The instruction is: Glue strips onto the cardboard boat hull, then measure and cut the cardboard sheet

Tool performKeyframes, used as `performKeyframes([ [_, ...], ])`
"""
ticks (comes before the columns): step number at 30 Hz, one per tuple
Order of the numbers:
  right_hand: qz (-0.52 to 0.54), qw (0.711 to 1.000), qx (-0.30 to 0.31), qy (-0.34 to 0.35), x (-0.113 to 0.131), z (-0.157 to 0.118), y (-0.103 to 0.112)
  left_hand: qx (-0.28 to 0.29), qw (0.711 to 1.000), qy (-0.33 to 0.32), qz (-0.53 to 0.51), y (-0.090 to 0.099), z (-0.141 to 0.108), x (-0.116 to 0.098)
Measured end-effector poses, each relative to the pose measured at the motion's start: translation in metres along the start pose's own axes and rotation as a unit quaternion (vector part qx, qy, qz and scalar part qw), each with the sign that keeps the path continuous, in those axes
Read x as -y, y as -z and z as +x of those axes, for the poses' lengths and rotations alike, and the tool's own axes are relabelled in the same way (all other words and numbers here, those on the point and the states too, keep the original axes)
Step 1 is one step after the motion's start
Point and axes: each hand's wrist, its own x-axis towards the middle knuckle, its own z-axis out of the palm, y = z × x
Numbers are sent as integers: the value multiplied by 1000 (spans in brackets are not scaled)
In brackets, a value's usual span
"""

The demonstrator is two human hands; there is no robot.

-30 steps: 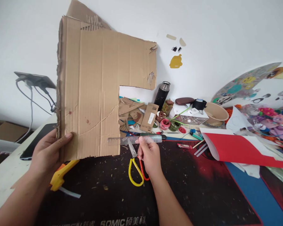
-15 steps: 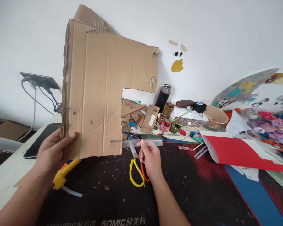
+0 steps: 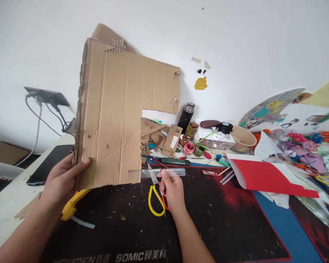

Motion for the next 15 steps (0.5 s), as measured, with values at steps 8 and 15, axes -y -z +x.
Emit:
performKeyframes([
  [8,16,1000,24,-12,-1,-17,4,-5,998,52,19,9,-28,-8],
  [15,-3,998,50,-27,-6,-38,17,-18,993,102,54,24,-55,12],
])
